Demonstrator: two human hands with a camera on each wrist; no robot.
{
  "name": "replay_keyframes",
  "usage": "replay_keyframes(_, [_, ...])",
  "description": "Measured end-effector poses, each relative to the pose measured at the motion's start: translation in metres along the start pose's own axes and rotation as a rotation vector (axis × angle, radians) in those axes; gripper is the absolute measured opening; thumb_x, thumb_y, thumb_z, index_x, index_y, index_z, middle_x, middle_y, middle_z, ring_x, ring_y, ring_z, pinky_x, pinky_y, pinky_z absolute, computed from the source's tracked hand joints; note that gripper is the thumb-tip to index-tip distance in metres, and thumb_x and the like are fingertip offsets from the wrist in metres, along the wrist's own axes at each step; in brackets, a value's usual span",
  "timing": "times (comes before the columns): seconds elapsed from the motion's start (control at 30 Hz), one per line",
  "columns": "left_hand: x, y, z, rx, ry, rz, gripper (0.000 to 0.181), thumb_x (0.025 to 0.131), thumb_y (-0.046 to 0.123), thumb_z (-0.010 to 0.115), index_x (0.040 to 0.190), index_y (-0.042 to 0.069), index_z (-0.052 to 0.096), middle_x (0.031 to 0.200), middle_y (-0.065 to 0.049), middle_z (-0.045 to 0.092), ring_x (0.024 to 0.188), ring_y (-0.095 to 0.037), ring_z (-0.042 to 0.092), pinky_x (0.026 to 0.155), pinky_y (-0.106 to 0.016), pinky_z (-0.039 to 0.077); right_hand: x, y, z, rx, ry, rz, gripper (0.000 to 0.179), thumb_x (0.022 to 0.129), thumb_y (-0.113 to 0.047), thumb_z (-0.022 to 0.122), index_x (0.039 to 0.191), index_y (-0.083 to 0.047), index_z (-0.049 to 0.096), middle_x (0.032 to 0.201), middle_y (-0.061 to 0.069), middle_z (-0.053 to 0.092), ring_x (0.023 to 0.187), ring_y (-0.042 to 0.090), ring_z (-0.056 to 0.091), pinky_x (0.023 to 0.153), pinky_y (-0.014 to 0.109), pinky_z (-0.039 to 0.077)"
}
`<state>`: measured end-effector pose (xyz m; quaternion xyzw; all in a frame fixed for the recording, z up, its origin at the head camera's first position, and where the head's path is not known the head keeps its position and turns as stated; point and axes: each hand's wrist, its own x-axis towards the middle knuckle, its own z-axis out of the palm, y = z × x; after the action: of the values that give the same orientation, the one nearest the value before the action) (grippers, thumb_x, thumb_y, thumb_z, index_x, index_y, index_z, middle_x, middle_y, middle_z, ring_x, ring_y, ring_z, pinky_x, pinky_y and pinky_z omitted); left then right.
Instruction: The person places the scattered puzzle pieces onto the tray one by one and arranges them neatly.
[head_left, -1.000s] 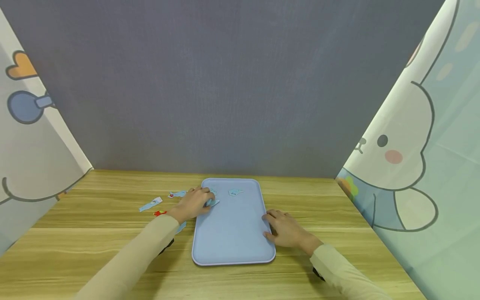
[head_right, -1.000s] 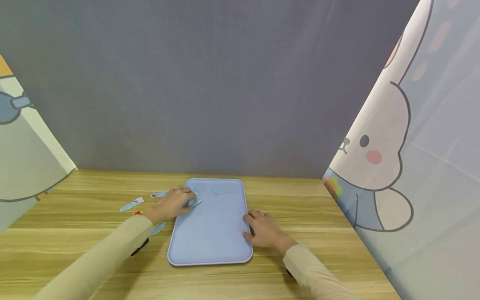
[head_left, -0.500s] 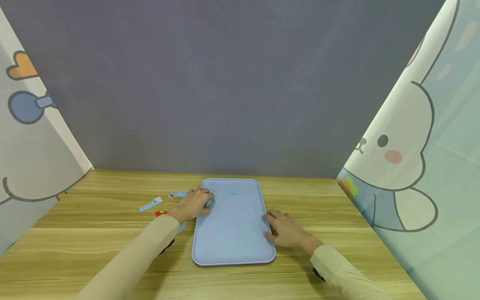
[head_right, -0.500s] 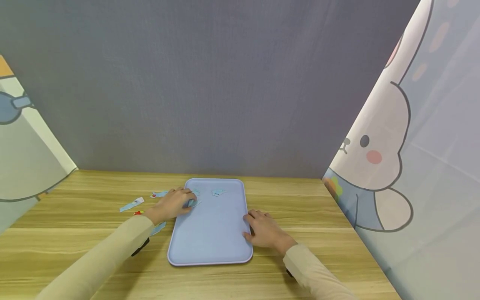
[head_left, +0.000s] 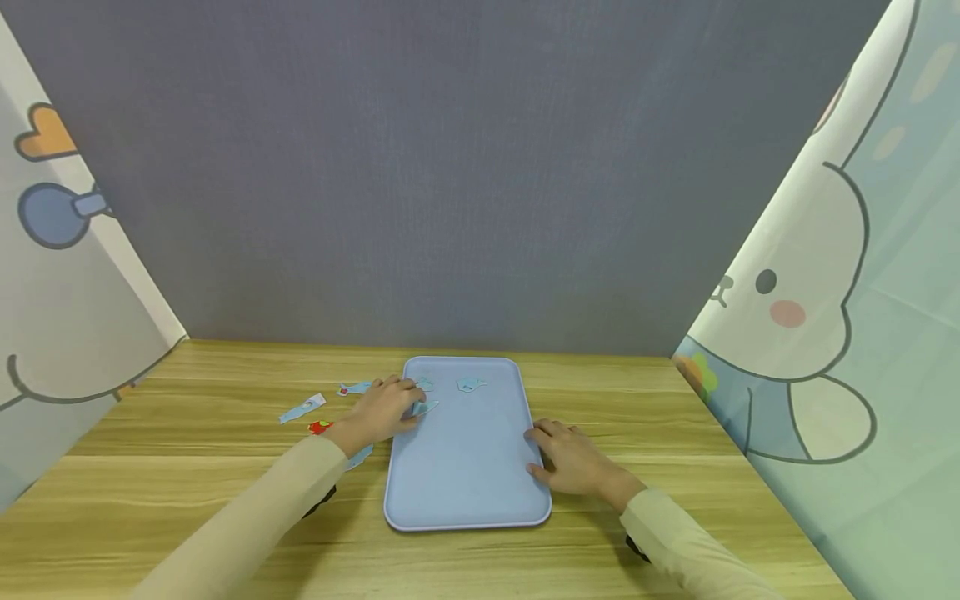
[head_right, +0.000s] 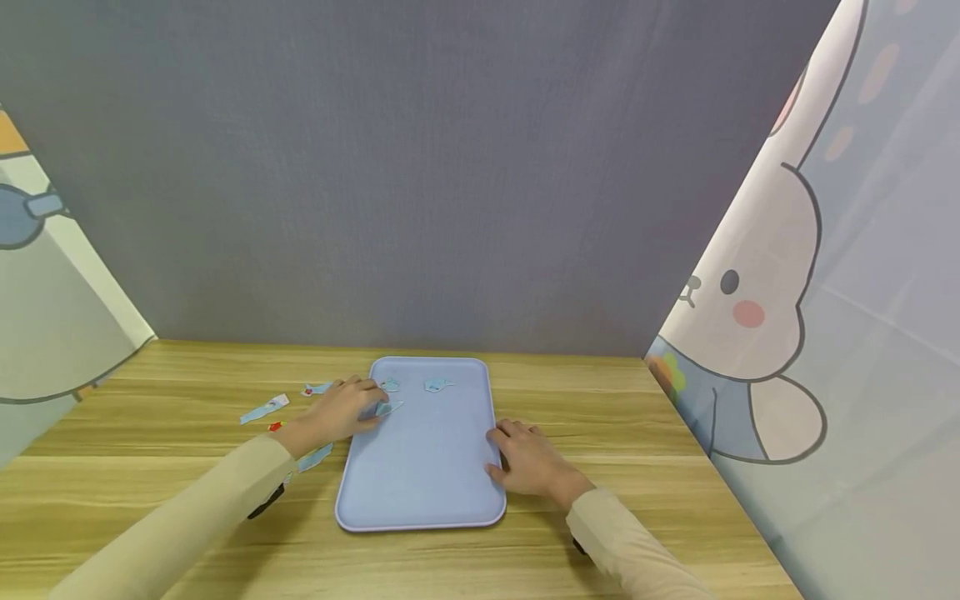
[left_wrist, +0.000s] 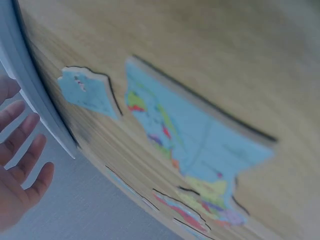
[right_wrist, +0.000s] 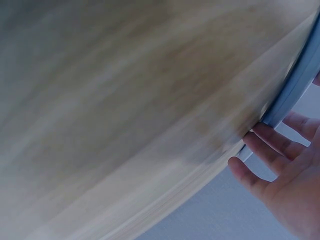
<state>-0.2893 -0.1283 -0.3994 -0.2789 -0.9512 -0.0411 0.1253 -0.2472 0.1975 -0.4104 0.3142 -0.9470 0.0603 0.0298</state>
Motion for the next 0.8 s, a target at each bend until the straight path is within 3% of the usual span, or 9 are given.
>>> replay_keyframes(0.3, [-0.017,-0.001,-0.008,-0.018,0.071,0.028,0.025,0.077,0.023,0.072,0.099,0.013,0.066,0.095,-0.001,0.064,0.082,-0.022,0.054,0.070,-0.042,0.047,-0.001,0.000,0.001,0.004,0.004,-0.001,0.047,0.085,-0.035,0.059,0.123,-0.007,0.053,0.128,0.013,0.050,0.119,0.030,0.047,0.091,0.056,0.041])
replay_keyframes(0.6, [-0.033,-0.003,-0.009,-0.024,0.104,0.057,0.027,0.075,0.022,0.074,0.099,0.012,0.066,0.098,-0.002,0.064,0.090,-0.025,0.057,0.067,-0.040,0.049,0.000,-0.001,-0.001,0.012,0.002,-0.006,0.047,0.086,-0.034,0.059,0.122,-0.006,0.053,0.128,0.013,0.050,0.118,0.031,0.048,0.091,0.056,0.040])
replay_keyframes(0.8, [-0.045,-0.002,-0.010,-0.017,0.168,0.082,0.024,0.074,0.016,0.073,0.096,0.010,0.067,0.101,-0.006,0.065,0.090,-0.028,0.060,0.076,-0.047,0.050,0.000,-0.001,-0.001,0.008,-0.001,-0.005,0.047,0.086,-0.035,0.059,0.123,-0.006,0.053,0.129,0.014,0.049,0.119,0.032,0.047,0.091,0.056,0.040])
